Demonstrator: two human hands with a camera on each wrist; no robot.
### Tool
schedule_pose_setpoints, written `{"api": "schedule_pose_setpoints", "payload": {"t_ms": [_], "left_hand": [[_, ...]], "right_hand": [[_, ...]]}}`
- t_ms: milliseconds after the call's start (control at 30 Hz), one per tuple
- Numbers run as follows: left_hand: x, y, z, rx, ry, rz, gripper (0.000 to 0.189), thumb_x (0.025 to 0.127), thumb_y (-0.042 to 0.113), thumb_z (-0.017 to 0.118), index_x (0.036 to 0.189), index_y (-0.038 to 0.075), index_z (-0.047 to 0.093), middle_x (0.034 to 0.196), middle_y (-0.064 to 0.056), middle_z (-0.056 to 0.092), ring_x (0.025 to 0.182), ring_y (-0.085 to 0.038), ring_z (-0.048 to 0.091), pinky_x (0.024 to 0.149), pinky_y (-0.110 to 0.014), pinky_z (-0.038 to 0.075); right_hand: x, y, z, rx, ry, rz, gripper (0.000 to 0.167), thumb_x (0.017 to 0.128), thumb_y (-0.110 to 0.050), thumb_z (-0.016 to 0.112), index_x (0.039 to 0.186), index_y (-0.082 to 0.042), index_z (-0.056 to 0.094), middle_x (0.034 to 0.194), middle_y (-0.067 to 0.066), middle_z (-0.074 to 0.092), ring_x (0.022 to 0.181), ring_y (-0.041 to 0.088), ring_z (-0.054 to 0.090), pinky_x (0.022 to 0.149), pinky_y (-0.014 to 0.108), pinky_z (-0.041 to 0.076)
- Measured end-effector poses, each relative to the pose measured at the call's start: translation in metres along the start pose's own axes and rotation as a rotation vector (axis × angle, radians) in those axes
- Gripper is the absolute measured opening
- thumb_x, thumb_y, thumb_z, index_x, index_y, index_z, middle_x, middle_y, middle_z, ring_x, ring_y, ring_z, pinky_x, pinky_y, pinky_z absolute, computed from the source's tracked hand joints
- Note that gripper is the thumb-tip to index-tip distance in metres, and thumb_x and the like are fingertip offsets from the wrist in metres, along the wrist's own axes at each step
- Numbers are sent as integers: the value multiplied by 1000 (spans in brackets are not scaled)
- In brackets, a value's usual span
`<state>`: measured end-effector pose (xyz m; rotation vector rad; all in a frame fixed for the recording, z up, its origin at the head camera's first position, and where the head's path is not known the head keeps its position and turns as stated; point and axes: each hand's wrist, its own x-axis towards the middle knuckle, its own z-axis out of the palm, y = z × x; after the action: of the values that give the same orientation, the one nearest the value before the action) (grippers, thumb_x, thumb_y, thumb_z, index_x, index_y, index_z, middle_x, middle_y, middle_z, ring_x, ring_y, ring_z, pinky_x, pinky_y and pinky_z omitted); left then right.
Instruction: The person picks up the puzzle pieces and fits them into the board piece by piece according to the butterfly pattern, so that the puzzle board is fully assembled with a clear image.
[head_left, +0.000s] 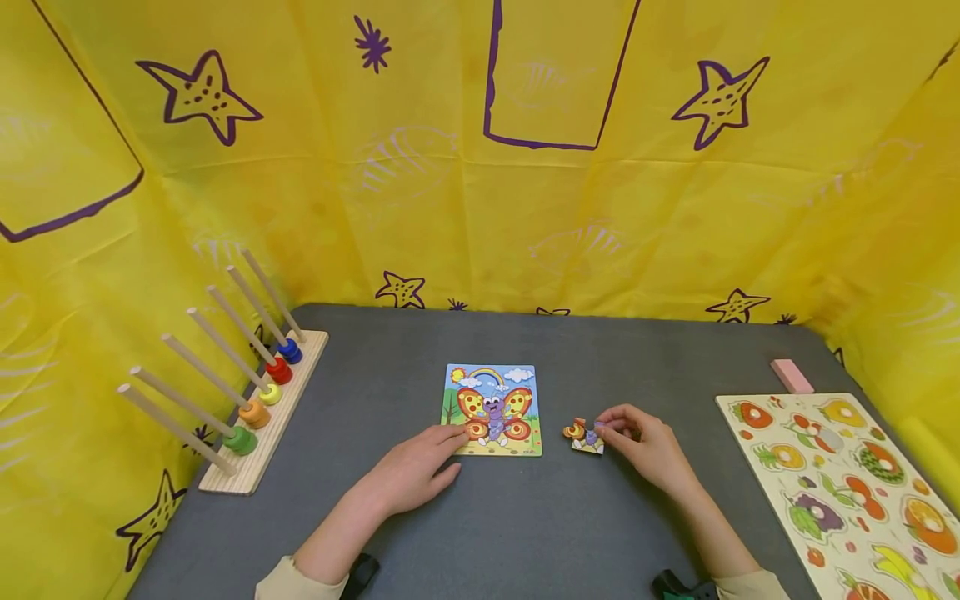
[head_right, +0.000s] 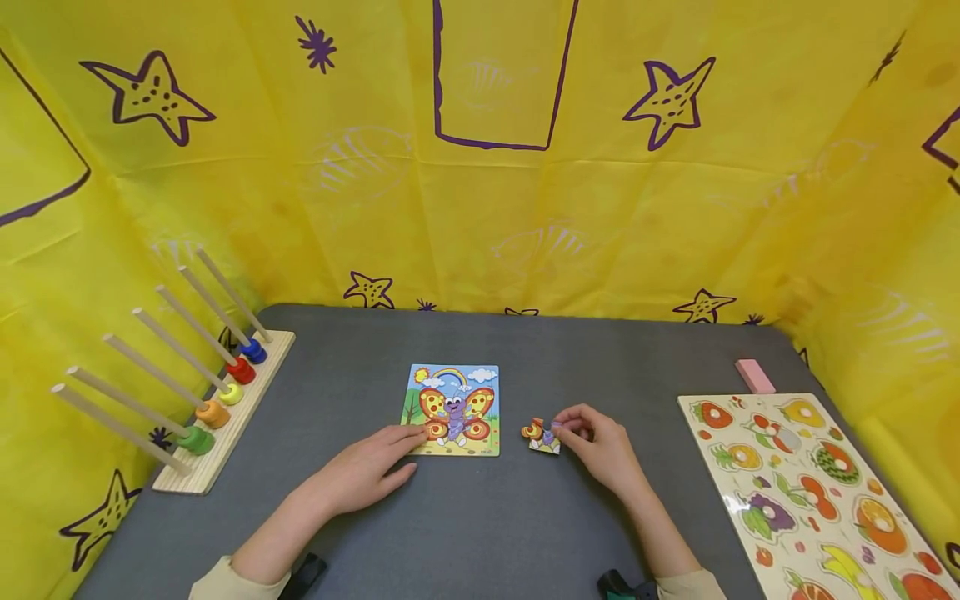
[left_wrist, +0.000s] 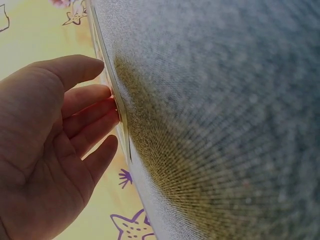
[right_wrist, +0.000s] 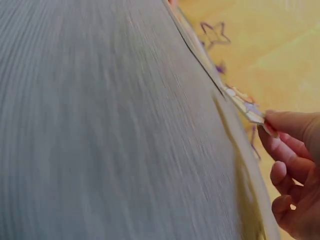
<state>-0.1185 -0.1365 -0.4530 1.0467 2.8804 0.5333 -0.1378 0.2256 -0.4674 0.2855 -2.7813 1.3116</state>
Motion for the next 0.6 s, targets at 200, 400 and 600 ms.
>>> {"api": "schedule_pose_setpoints", "payload": {"t_ms": [200, 400, 600], "left_hand": [[0, 1, -1, 2, -13, -3, 44, 94, 18, 63, 135, 3, 57, 136, -10, 54, 124, -24, 52, 97, -44, 47], [0, 0, -1, -8, -10, 3, 45, 95, 17, 63, 136, 3, 56, 137, -10, 54, 124, -24, 52, 97, -44, 47], [0, 0, -1, -16, 13, 23, 46, 94, 15, 63, 138, 5, 54, 136, -10, 54, 122, -24, 53, 95, -44, 47]], "right_hand": [[12, -18, 26, 79, -40, 21, 14, 88, -29, 74, 96, -18, 70, 77, -8, 66, 65, 9, 51, 58, 23, 38], [23, -33, 50, 123, -66, -9, 12, 87, -25, 76, 94, -17, 71, 76, -8, 65, 65, 10, 51, 58, 22, 39], [35, -48, 73, 136, -95, -39, 10, 86, -21, 76, 91, -15, 70, 74, -9, 64, 60, 7, 49, 53, 21, 36]]}}
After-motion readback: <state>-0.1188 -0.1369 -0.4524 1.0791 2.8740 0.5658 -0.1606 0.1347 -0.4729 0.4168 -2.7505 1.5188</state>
